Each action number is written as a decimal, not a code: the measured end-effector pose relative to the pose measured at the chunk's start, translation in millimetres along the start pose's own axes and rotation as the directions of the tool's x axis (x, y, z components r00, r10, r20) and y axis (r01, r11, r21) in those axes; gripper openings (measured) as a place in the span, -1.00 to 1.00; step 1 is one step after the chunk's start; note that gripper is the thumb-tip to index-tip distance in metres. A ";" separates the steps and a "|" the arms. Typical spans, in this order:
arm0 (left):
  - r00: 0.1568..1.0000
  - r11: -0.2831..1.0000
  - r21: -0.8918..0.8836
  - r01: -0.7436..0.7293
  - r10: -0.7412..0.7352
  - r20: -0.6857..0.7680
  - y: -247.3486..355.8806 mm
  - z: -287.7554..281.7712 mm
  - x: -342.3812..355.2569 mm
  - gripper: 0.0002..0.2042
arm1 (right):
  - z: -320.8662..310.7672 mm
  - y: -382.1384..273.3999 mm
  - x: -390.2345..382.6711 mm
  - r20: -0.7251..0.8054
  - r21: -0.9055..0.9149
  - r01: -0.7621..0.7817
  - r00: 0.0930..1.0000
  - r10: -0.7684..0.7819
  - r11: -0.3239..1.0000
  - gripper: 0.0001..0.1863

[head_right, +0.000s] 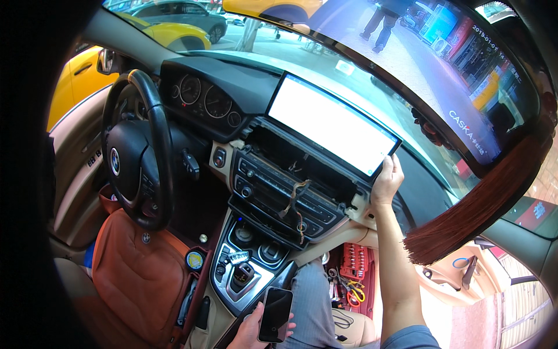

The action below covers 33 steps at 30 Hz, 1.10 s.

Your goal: The person installs a new infotainment screen into a BMW dashboard. They align the unit, press it into place, and repeatedly tap and adjust the edges to seat it within the dashboard opening. The screen powers on and displays a white interface during the process.

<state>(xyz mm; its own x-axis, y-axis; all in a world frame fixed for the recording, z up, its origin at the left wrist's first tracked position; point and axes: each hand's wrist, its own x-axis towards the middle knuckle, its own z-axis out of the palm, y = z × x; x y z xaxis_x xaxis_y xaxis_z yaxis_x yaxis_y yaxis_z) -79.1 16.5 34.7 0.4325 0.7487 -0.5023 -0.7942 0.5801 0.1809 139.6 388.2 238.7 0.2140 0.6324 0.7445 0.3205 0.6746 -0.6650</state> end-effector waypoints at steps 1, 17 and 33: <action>1.000 1.000 0.000 0.004 -0.004 -0.004 -0.2 -0.3 0.1 -0.34 | -1.3 1.7 0.8 0.005 -0.001 -0.005 1.000 0.005 1.000 -0.72; 0.999 0.999 -0.013 0.034 -0.034 -0.017 3.8 -0.8 -0.6 -0.35 | 165.4 -110.5 57.6 0.605 -0.401 0.777 0.622 -0.496 0.485 -0.47; 0.999 0.998 -0.068 -0.010 0.012 0.031 8.7 -6.8 -1.7 -0.34 | 243.6 -108.9 106.6 0.662 -0.577 0.453 0.747 0.065 0.679 -0.56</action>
<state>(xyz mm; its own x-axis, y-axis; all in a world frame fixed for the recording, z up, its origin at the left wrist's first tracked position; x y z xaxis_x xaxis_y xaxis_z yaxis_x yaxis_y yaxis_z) -89.7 18.1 31.4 0.4360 0.7652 -0.4737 -0.8257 0.5495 0.1276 -97.3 474.9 376.3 -0.4302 0.7680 0.4745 0.8475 0.5247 -0.0809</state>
